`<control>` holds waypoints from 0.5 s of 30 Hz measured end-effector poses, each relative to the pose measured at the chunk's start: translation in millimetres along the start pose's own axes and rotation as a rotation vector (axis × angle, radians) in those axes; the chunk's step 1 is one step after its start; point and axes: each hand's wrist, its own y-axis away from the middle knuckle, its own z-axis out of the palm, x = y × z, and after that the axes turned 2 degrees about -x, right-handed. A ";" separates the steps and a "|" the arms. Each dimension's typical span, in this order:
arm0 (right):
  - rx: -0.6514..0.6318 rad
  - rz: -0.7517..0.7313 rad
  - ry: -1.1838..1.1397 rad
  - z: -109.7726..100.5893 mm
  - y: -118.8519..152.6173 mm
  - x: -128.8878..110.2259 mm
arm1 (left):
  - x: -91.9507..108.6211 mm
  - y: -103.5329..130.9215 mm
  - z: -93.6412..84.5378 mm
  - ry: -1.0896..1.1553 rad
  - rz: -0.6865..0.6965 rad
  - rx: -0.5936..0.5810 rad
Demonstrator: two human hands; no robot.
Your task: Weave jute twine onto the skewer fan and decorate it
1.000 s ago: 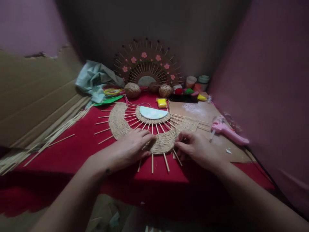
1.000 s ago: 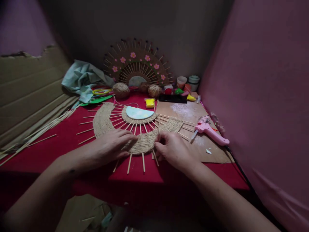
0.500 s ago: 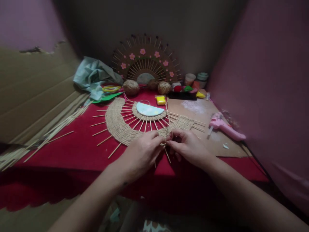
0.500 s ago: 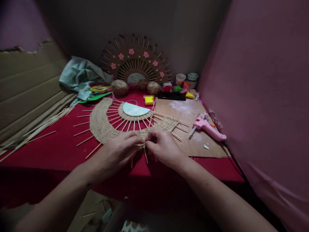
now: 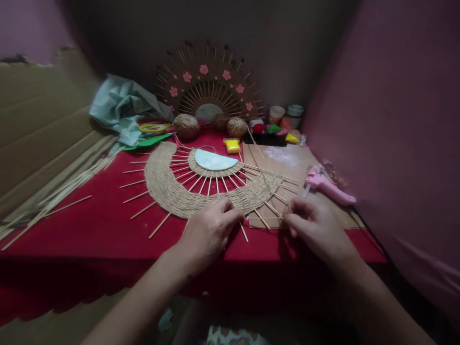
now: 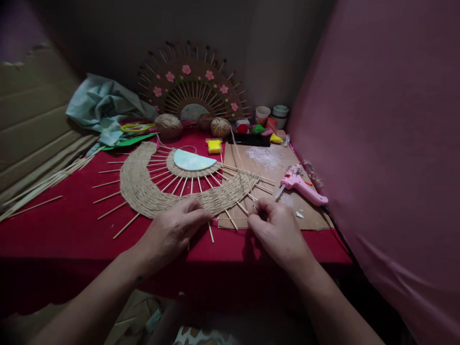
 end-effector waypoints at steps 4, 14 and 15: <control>-0.046 -0.101 0.310 -1.4 8.3 -0.8 | 0.0 0.1 0.8 -0.007 0.017 0.012; -0.149 -0.178 0.771 2.2 13.6 -5.8 | 0.4 0.3 0.4 -0.010 0.024 0.022; -0.136 -0.178 0.793 1.9 13.1 -5.6 | 0.2 -0.1 0.6 -0.008 0.023 0.019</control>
